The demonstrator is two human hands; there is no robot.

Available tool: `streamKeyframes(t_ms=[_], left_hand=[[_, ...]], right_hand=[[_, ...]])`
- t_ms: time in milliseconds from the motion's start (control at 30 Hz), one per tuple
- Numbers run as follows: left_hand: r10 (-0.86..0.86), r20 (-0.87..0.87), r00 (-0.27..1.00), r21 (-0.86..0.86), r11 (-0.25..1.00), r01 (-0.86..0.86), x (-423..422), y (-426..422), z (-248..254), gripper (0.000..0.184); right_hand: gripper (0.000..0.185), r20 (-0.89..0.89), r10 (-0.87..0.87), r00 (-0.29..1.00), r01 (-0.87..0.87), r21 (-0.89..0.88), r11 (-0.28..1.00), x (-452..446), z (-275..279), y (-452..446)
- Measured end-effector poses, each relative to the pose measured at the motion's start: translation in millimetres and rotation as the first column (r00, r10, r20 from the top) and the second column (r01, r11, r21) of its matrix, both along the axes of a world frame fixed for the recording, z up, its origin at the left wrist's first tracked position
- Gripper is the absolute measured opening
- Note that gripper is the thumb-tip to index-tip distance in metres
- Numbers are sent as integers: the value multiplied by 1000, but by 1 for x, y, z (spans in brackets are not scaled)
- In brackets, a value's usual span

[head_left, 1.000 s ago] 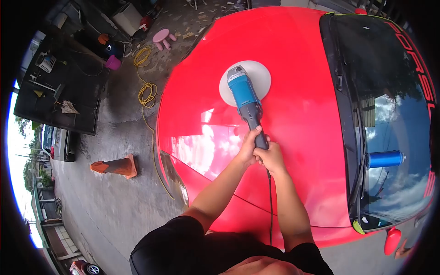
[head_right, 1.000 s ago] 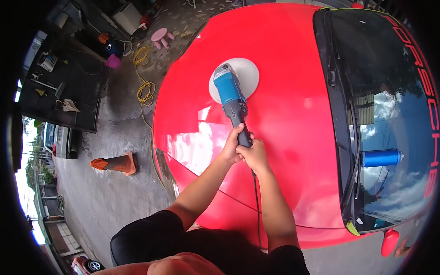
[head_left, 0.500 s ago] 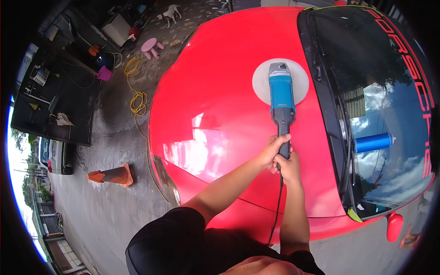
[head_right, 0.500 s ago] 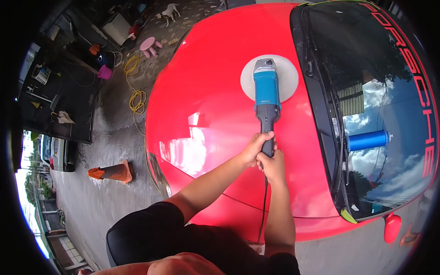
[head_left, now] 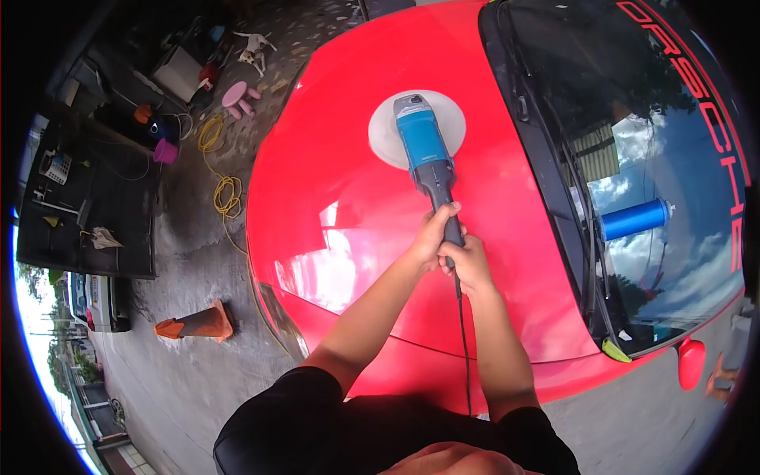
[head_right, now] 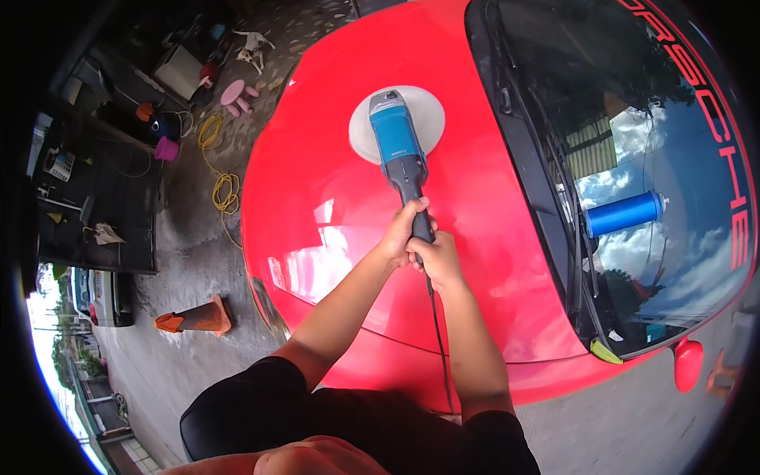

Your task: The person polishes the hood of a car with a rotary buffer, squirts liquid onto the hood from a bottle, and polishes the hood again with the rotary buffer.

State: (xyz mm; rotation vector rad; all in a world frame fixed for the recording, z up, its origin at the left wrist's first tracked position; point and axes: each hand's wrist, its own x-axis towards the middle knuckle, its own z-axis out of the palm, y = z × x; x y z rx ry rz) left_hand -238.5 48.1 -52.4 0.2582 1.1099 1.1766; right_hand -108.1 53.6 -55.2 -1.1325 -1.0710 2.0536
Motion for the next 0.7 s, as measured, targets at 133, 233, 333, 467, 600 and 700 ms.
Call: streamKeyframes(t_ms=[133,233,333,467,600,700], left_hand=[[36,-163,986,-95,994,-52,-9,2,11,49],[90,-160,983,-55,993,-100,-8,-9,17,48],[35,-92,995,-76,996,-42,-10,-18,10,48],[25,-89,996,-45,999,-29,8,-23,17,52],[-70,-81,994,-46,997,67,30,-21,25,50],[-137,-87,987,-29,990,135,50,-23,40,46]], right_hand=[[13,-123,-7,992,1,-48,999,-14,-7,-4],[11,-126,1,992,-8,-51,999,-14,-6,-14],[12,-104,-22,994,17,-49,999,-13,-1,-22],[11,-91,-65,994,60,-52,997,3,4,-31],[11,-96,-126,987,125,-18,992,24,7,-39],[10,-80,-186,979,185,-17,983,43,13,-45]])
